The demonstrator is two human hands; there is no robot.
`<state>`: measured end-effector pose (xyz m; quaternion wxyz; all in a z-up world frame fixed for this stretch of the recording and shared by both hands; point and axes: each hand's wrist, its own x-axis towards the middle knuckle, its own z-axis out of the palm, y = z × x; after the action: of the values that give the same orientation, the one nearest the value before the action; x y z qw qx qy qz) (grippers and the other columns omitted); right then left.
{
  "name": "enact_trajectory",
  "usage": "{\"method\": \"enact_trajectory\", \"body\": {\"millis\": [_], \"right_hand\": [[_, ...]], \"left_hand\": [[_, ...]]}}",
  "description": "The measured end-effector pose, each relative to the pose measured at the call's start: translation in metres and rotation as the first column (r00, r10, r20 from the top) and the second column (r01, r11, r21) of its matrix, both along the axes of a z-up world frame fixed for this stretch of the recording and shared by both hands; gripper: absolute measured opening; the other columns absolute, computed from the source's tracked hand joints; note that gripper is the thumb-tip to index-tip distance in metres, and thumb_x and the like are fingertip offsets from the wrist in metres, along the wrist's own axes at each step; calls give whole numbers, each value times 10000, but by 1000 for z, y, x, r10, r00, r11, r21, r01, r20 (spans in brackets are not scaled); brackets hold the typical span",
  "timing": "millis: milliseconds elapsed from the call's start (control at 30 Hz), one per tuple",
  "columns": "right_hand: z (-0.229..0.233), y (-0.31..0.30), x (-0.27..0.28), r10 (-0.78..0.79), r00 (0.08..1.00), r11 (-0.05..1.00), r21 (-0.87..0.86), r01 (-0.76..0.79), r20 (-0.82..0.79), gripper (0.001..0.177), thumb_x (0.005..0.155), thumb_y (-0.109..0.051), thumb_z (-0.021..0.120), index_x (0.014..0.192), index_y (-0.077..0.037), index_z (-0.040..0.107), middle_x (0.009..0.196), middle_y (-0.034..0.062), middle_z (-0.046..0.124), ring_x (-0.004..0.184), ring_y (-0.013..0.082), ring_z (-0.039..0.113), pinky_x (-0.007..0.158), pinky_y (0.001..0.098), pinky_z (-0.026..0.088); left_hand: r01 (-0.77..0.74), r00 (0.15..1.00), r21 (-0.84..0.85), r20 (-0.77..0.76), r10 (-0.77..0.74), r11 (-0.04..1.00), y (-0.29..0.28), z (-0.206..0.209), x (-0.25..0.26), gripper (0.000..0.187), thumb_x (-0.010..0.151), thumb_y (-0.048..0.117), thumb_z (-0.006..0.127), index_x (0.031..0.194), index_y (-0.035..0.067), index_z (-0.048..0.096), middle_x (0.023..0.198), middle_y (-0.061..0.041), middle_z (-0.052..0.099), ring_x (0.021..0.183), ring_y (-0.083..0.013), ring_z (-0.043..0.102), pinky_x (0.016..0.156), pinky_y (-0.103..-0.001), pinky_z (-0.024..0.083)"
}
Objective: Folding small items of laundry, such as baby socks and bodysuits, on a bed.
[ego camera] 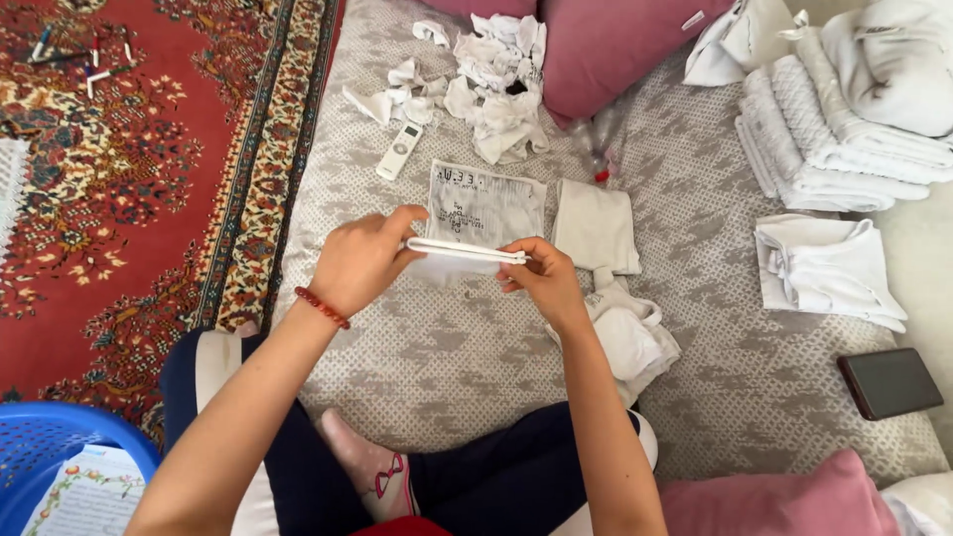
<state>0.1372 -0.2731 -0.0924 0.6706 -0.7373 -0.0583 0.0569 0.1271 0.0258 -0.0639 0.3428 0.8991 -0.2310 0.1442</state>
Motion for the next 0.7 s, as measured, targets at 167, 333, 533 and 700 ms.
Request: {"method": "enact_trajectory", "body": {"millis": [167,333,533,700], "right_hand": [[-83,1,-9,75,961,906,-421,46,267,271,845,33,721,1075,-110,712,1092,4,764,771,119,635,641,265,539],[-164,13,-57,367,878,638,-770,3,307,188,781,-40,733,944,-125,692,969,59,729,845,311,685,743,418,537],[-200,27,-87,556,831,280,-948,-150,33,76,851,-106,664,884,-165,699,928,49,691,895,306,700,715,483,536],[-171,49,-103,648,731,164,-898,-408,-214,216,759,-282,740,901,-120,732,942,91,677,873,330,693,709,491,543]], "left_hand": [[-76,945,119,325,34,990,-5,-98,1,153,831,134,665,978,142,705,953,-37,736,939,-243,684,830,-396,544],[2,986,365,152,-62,931,-4,-216,-35,101,827,151,603,848,160,701,918,-12,695,1000,-230,648,915,-400,503],[125,983,458,62,-171,880,1,-240,-84,89,800,171,612,827,144,692,879,-23,667,1005,-242,612,946,-406,469],[321,939,495,-275,-205,807,-7,-199,-100,174,792,281,656,888,150,718,943,-43,647,1055,-275,573,898,-430,443]]}}
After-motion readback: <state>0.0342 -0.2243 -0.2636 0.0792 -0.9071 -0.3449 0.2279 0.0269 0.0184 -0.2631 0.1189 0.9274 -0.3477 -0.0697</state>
